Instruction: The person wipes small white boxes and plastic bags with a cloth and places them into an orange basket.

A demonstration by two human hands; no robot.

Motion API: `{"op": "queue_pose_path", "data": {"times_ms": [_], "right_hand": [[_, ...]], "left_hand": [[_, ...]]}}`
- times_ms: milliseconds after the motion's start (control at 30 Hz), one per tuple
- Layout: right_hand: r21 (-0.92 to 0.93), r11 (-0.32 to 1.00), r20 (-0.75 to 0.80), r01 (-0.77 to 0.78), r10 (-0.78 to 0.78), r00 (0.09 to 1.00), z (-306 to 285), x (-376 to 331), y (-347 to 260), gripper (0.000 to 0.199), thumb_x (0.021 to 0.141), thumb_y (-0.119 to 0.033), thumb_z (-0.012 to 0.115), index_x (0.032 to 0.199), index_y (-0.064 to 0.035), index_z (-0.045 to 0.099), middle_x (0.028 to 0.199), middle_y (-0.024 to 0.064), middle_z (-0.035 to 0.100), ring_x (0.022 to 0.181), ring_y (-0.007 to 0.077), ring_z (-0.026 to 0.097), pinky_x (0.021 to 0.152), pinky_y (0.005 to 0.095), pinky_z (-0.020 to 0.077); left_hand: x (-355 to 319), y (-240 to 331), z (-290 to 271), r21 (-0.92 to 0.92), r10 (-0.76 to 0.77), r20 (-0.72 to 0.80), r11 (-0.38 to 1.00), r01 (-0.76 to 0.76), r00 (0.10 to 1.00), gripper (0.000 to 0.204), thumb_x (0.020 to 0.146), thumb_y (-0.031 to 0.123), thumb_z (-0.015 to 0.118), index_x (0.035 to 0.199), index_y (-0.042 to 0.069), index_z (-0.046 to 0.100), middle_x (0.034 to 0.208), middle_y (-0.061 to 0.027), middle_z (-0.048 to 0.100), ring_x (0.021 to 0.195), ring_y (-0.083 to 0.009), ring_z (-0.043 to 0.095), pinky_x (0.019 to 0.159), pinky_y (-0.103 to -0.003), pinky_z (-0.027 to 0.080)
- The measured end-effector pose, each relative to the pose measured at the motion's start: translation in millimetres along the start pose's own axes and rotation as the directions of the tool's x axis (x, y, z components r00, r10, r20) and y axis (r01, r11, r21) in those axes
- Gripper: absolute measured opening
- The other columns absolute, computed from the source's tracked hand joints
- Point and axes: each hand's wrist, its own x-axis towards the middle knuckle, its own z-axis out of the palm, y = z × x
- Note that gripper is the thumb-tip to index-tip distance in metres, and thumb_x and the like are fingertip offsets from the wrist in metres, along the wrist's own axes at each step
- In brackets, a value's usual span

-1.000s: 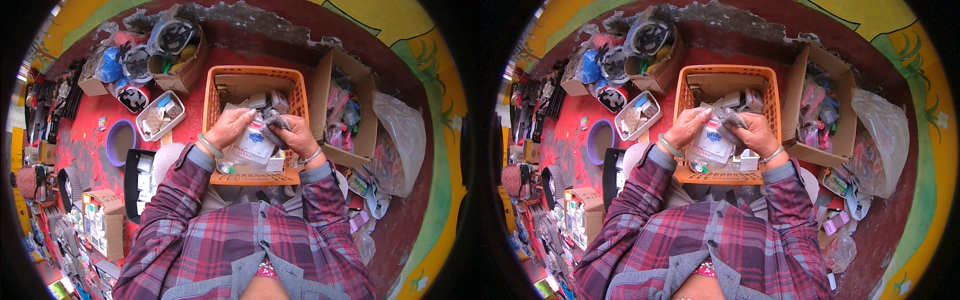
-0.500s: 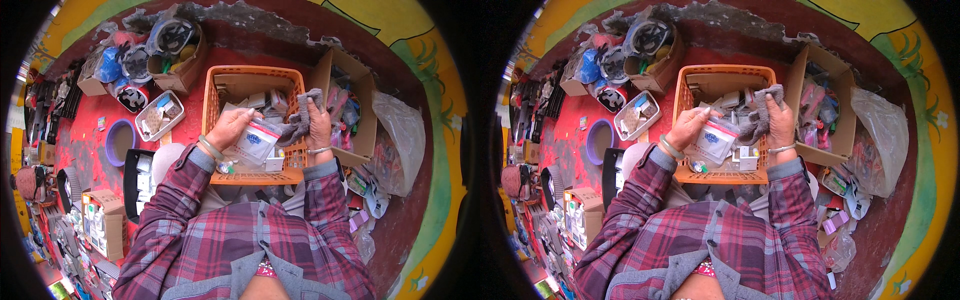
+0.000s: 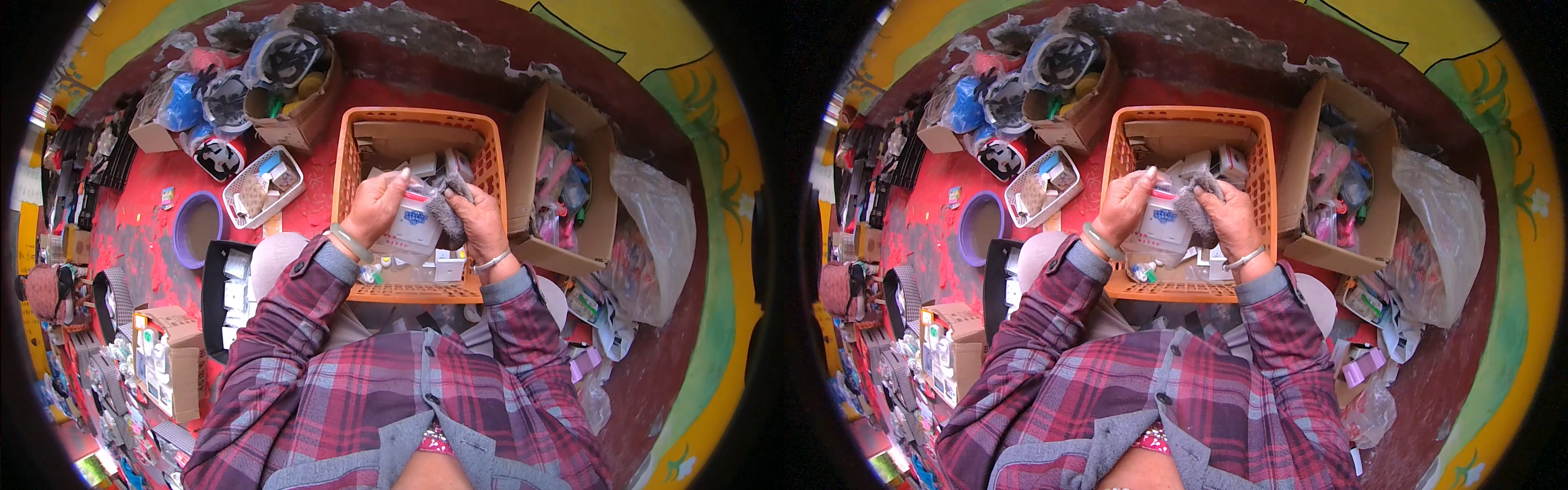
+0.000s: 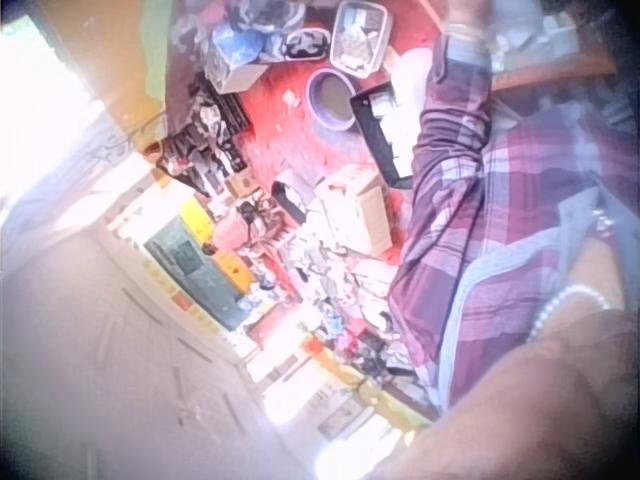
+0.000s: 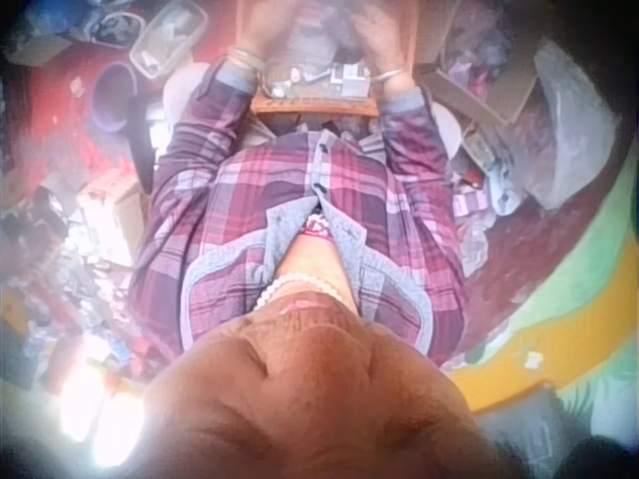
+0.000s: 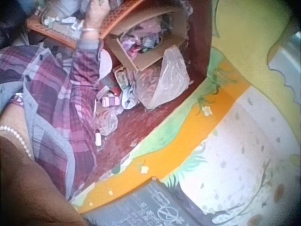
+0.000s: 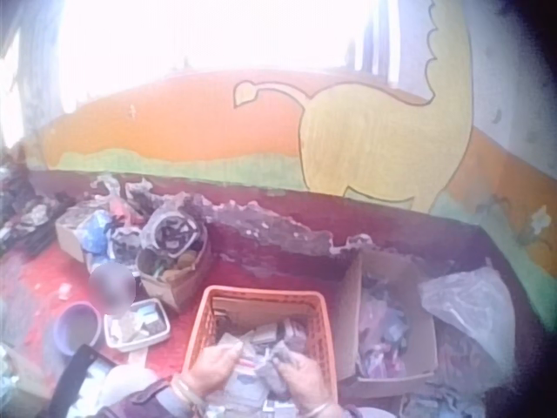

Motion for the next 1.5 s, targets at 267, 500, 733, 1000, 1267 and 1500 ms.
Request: {"op": "queue_pose_path", "data": {"times_ms": [267, 500, 733, 1000, 1267, 1500], "right_hand": [[0.201, 0.966, -0.210, 0.164, -0.121, 0.970, 13, -6, 3, 0.013, 0.086, -0.009, 0.059, 0.096, -0.0006, 0.060, 0.086, 0.0029, 0.063, 0.075, 0.0105, 0.060, 0.069, 0.0227, 0.0495], [0.237, 0.970, -0.266, 0.048, 0.017, 0.964, -17, 8, -1, 0.025, 0.091, -0.024, 0.054, 0.102, -0.0027, 0.057, 0.092, 0.0057, 0.063, 0.080, 0.0145, 0.062, 0.074, 0.0261, 0.0499], [-0.894, 0.446, -0.123, 0.039, -0.329, 0.936, -33, 5, -39, 0.022, 0.071, -0.018, 0.061, 0.088, -0.0046, 0.058, 0.084, 0.0129, 0.060, 0.082, 0.0330, 0.056, 0.072, 0.0379, 0.0443], [-0.756, 0.634, -0.095, 0.163, -0.353, 0.931, -41, -1, -58, 0.013, 0.075, -0.013, 0.063, 0.079, -0.0012, 0.064, 0.076, 0.0046, 0.064, 0.068, 0.0155, 0.060, 0.062, 0.0271, 0.0459], [-0.595, 0.778, -0.225, 0.201, -0.401, 0.888, -56, 8, -48, 0.028, 0.089, -0.023, 0.059, 0.094, 0.0040, 0.063, 0.077, -0.0009, 0.062, 0.074, 0.0052, 0.052, 0.067, 0.0201, 0.0433], [-0.408, 0.832, 0.043, 0.375, -0.393, 0.919, -1, -6, -45, 0.032, 0.087, -0.024, 0.060, 0.106, 0.0017, 0.061, 0.108, 0.0096, 0.063, 0.095, 0.0166, 0.059, 0.084, 0.0294, 0.0460]], "left_hand": [[2, 4, 10, -0.105, -0.028, 0.005, 0.994, 0.028, 1.000, 0.031, 0.096, 0.022, 0.044, 0.086, -0.002, 0.061, 0.073, -0.0008, 0.059, 0.069, -0.0052, 0.051, 0.062, -0.021, 0.043], [2, -4, 2, -0.100, -0.050, -0.012, 0.994, 0.048, 0.999, 0.034, 0.096, 0.029, 0.042, 0.092, 0.000, 0.060, 0.079, -0.0021, 0.060, 0.070, -0.0073, 0.055, 0.064, -0.022, 0.045], [1, 10, -8, -0.248, -0.210, -0.059, 0.950, 0.190, 0.976, 0.034, 0.094, 0.031, 0.044, 0.090, 0.001, 0.061, 0.080, -0.0047, 0.062, 0.070, -0.0107, 0.057, 0.068, -0.023, 0.046], [1, 16, -9, -0.133, -0.216, 0.027, 0.967, 0.218, 0.976, 0.035, 0.092, 0.032, 0.048, 0.085, 0.002, 0.063, 0.079, -0.0046, 0.062, 0.070, -0.0108, 0.055, 0.069, -0.025, 0.044], [3, 8, -11, -0.111, -0.216, 0.079, 0.968, 0.224, 0.973, 0.035, 0.093, 0.032, 0.047, 0.086, 0.001, 0.064, 0.080, -0.0034, 0.063, 0.071, -0.0103, 0.056, 0.069, -0.025, 0.044], [2, 1, -8, -0.051, -0.369, 0.075, 0.926, 0.373, 0.926, 0.033, 0.092, 0.031, 0.049, 0.088, 0.002, 0.063, 0.080, -0.0035, 0.062, 0.072, -0.0099, 0.055, 0.069, -0.024, 0.044]]}}
